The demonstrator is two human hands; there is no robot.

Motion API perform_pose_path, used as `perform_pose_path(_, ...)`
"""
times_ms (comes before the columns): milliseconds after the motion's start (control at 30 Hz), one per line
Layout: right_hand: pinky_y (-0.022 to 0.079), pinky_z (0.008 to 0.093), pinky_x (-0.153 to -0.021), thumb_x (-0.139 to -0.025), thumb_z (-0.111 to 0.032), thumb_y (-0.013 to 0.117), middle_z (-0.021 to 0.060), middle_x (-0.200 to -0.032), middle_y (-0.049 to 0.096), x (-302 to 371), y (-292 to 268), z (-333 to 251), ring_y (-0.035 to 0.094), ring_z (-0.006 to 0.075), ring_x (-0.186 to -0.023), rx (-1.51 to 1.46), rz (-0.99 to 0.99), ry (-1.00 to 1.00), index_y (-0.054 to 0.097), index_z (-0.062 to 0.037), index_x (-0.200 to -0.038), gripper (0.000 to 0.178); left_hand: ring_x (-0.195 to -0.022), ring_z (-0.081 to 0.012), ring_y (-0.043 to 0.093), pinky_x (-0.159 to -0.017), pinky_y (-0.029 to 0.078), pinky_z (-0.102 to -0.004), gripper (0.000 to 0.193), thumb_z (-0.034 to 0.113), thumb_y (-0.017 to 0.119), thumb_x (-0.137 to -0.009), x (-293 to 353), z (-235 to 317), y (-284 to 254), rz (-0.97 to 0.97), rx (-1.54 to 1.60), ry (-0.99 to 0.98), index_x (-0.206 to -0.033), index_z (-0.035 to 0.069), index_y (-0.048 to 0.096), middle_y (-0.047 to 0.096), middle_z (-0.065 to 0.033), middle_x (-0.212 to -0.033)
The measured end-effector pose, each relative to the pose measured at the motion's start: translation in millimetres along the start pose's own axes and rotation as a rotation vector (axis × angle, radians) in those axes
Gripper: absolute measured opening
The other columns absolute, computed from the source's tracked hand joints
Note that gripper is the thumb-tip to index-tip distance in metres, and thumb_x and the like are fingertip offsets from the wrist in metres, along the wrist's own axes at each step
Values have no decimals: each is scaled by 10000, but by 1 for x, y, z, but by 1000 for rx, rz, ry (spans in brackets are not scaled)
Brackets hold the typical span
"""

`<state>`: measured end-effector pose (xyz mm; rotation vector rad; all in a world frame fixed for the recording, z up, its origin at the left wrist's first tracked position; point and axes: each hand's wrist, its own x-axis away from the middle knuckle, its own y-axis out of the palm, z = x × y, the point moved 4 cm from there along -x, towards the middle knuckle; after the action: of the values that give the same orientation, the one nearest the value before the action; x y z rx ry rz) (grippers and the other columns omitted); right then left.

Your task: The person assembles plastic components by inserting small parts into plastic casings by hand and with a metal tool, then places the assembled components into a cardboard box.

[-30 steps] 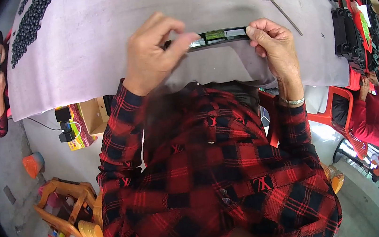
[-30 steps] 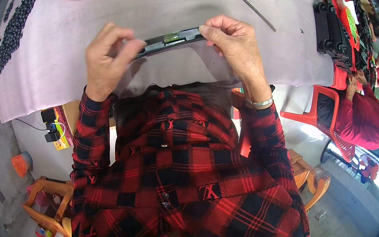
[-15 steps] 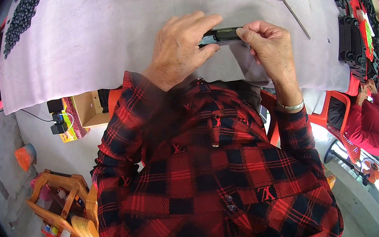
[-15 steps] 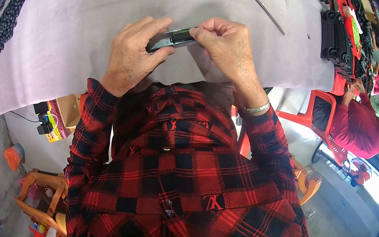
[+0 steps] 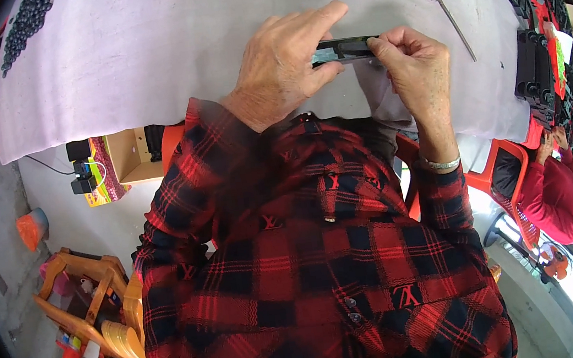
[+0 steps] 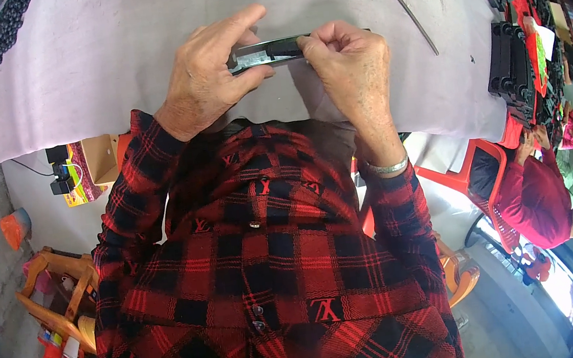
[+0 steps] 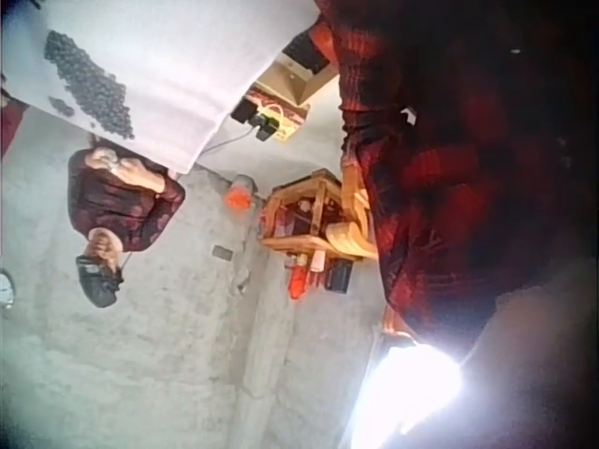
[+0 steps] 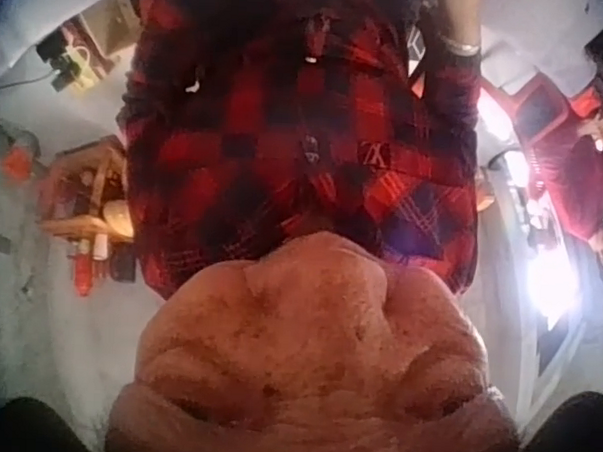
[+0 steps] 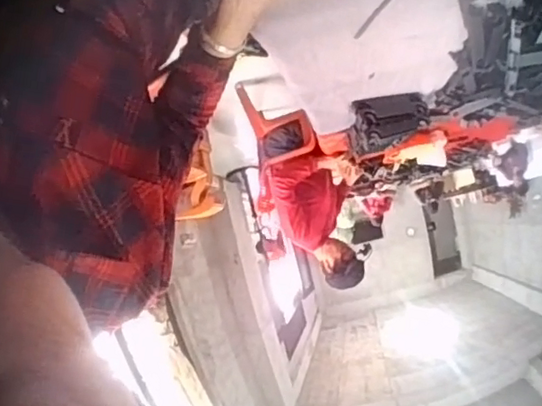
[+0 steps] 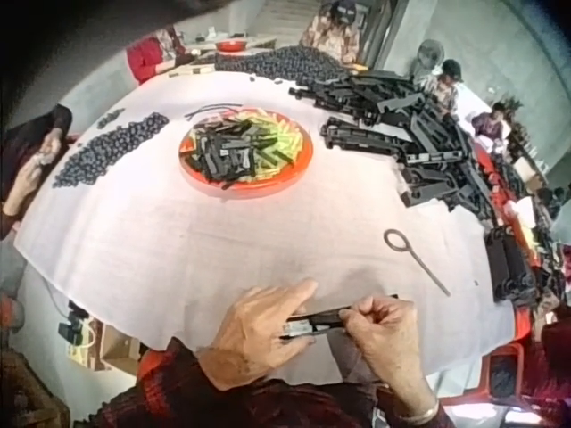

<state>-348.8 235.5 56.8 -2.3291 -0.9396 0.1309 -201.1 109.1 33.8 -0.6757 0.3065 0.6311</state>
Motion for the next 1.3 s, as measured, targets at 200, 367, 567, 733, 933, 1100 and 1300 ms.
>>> perform_pose_path(200, 422, 271, -528, -831, -163, 754, -2, -579, 597, 0, 2, -2, 505, 61, -555, 71, 48, -26, 733, 1, -795, 169, -838, -276, 670, -803, 534, -397, 760, 84, 870, -683, 3, -2, 2, 23, 42, -7, -1384, 113, 577, 707, -89, -940)
perform_pose_path(367, 430, 269, -532, -828, -157, 750, 7, -572, 604, 3, 3, -3, 519, 66, -548, 129, 88, -32, 731, -3, -788, 160, -834, -264, 669, -766, 529, -390, 738, 85, 882, -672, 3, 0, 1, 67, 60, 29, -1346, 112, 584, 704, -82, -930)
perform_pose_path(567, 461, 286, -545, -808, -177, 741, 34, -572, 622, 4, 5, -10, 563, 93, -540, 246, 143, -63, 731, -2, -789, 176, -822, -252, 648, -758, 495, -369, 480, 103, 856, -707, 5, 1, -1, 57, -14, 54, -1137, 96, 642, 691, -56, -947)
perform_pose_path(733, 487, 307, -565, -804, -183, 732, 52, -572, 629, 4, 5, -10, 585, 123, -534, 264, 178, -63, 739, -5, -798, 179, -866, -215, 627, -762, 460, -363, 312, 92, 817, -736, 10, 4, 4, -15, -140, 155, -1035, 129, 734, 665, -3, -962)
perform_pose_path(933, 478, 311, -546, -808, -184, 738, 58, -567, 623, 5, 7, -7, 576, 124, -519, 203, 195, -50, 744, -14, -809, 170, -873, -201, 606, -762, 459, -357, 336, 106, 816, -737, 7, 4, 8, -72, -257, 180, -1063, 146, 743, 661, 9, -975)
perform_pose_path(1100, 433, 271, -528, -853, -166, 740, 18, -592, 625, 12, 9, -5, 533, 73, -544, 151, 221, -49, 747, -2, -846, 164, -878, -202, 599, -751, 472, -354, 345, 127, 821, -734, 5, 5, 7, -119, -308, 236, -1068, 149, 738, 656, 13, -970)
perform_pose_path(1300, 447, 312, -523, -892, -155, 703, 62, -579, 620, 19, 13, 3, 541, 111, -518, -26, 238, -79, 730, 15, -906, 173, -886, -210, 598, -739, 485, -355, 372, 127, 821, -731, 3, 3, 6, -168, -303, 310, -1087, 136, 713, 634, 4, -965)
